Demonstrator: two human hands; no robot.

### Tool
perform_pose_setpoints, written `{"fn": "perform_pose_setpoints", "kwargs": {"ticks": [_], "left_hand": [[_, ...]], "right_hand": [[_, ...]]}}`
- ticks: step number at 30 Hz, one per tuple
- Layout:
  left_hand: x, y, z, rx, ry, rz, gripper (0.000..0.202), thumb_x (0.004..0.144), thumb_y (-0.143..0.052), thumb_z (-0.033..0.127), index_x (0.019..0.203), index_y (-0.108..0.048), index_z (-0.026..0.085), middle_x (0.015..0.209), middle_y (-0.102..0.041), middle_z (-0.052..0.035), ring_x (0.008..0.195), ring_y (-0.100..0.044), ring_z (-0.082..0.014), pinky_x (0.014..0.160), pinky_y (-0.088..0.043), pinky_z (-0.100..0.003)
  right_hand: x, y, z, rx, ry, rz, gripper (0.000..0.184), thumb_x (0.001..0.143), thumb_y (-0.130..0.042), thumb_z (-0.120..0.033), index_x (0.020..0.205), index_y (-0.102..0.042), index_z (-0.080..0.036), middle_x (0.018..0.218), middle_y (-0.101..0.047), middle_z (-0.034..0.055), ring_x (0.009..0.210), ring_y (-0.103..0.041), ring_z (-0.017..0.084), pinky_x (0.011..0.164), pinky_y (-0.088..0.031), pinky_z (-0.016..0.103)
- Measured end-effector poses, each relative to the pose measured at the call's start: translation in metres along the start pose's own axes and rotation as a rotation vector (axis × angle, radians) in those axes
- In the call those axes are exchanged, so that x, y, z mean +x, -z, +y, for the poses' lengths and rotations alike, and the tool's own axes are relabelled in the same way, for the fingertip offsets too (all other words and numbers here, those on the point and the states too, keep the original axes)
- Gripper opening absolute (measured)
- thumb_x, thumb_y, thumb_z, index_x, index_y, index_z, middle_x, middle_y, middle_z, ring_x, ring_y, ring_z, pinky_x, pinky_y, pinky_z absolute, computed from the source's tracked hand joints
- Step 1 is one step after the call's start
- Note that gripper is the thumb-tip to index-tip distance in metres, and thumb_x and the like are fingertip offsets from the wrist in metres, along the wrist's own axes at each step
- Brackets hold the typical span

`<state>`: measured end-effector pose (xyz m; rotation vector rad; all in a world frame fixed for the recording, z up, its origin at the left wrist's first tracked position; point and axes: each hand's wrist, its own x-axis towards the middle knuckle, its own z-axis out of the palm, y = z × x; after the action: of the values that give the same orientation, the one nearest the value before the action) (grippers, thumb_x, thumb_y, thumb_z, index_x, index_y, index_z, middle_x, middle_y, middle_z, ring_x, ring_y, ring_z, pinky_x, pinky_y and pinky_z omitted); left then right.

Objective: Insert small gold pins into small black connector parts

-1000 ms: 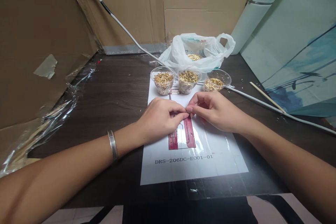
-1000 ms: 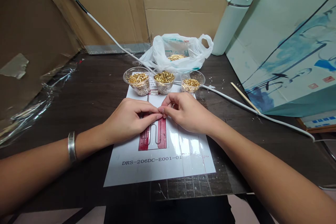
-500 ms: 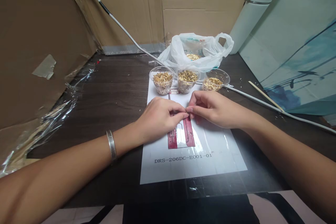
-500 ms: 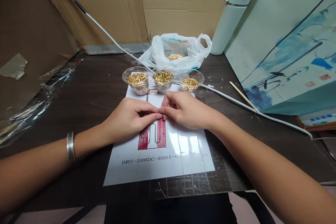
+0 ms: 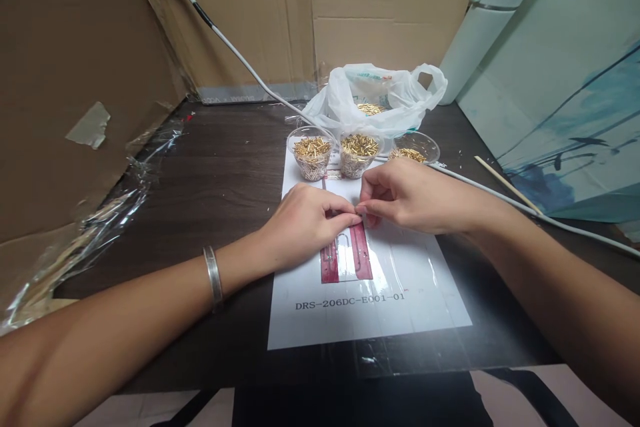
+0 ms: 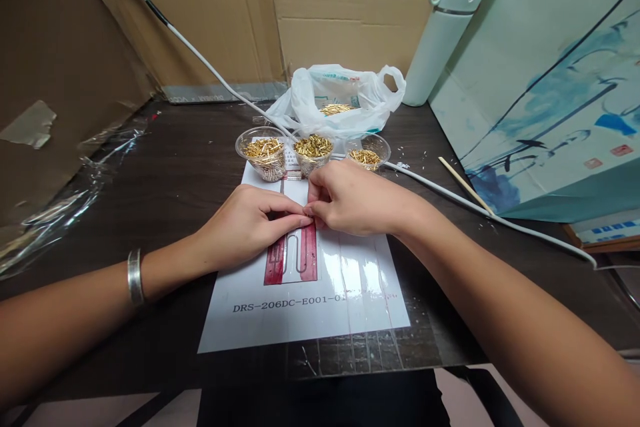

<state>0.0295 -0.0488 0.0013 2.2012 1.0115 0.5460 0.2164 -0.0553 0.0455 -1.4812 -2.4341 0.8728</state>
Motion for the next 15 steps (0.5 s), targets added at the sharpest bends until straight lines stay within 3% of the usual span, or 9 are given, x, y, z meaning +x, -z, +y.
{"fn": "perform_pose_setpoints", "kwargs": {"ticks": [5,15], "left_hand": [[0.0003,0.0009,0.0013,0.004,0.018,-0.005,0.017,0.084,-0.063,0.023,0.084,-0.079,0.019,0.065,-0.073,0.0000,0.055,-0.055,-0.0108,0.054,-0.035,-0.024],[0.0000,0.0010,0.0024,0.006,0.040,-0.010,0.018,0.083,-0.062,0.022,0.082,-0.080,0.019,0.066,-0.073,-0.0002,0.055,-0.057,-0.0113,0.053,-0.035,-0.024]], "right_hand": [[-0.0024,-0.0012,-0.0019,-0.109,0.056,0.047,0.010,0.077,-0.058,-0.012,0.067,-0.061,-0.014,0.063,-0.064,0.0016,0.053,-0.051,0.010,0.051,-0.033,0.024],[-0.0031,-0.0042,0.0001,-0.118,0.079,0.052,0.011,0.079,-0.058,-0.015,0.069,-0.062,-0.014,0.062,-0.063,0.0008,0.052,-0.050,0.009,0.050,-0.032,0.024]]}}
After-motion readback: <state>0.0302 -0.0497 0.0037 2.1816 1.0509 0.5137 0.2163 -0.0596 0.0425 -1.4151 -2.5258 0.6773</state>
